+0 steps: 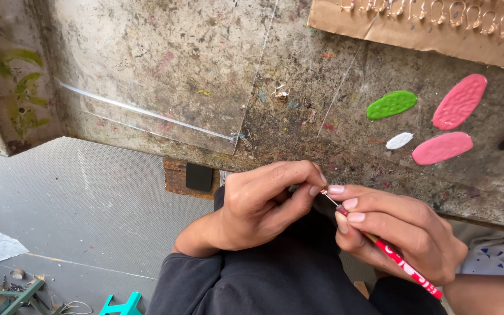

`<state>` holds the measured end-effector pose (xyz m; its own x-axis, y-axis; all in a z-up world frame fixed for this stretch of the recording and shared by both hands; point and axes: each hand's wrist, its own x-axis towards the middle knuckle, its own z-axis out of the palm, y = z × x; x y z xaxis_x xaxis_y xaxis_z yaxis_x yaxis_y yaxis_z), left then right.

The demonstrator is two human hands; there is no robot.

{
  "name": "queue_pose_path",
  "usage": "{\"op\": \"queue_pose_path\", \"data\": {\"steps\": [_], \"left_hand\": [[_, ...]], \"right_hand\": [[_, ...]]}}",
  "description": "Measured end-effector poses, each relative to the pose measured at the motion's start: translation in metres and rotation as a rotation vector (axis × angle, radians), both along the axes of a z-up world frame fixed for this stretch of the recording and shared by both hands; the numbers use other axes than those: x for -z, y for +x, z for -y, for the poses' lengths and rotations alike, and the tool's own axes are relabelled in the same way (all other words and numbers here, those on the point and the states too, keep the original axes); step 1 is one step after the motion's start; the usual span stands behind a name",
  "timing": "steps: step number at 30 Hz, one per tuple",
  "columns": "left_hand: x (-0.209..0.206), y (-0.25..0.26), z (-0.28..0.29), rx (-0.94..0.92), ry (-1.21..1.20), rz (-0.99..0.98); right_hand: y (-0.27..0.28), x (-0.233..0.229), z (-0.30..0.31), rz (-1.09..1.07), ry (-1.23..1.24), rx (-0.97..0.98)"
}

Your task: Painting and decorating small jewelry components using a fine-tipped tool at a workbench.

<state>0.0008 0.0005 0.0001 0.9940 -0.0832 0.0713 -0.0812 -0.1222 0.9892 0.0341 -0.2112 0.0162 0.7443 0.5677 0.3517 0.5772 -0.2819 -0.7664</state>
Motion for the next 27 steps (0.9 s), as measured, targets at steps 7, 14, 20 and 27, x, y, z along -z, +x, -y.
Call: {"op": "queue_pose_path", "data": {"steps": [7, 14, 20, 27], "left_hand": [[0.0, 0.0, 0.0, 0.002, 0.007, -0.002], [0.0, 0.0, 0.0, -0.001, -0.013, 0.016], [-0.002, -0.001, -0.003, 0.014, 0.002, 0.021], [-0.002, -0.004, -0.004, 0.014, -0.019, 0.024]], "right_hand": [[-0.003, -0.002, 0.004, -0.095, -0.036, -0.006], [-0.006, 0.001, 0.005, -0.149, 0.037, 0.004], [-0.023, 0.031, -0.004, -0.052, 0.331, 0.251], [-0.021, 0.021, 0.03, 0.084, 0.105, 0.307]]}}
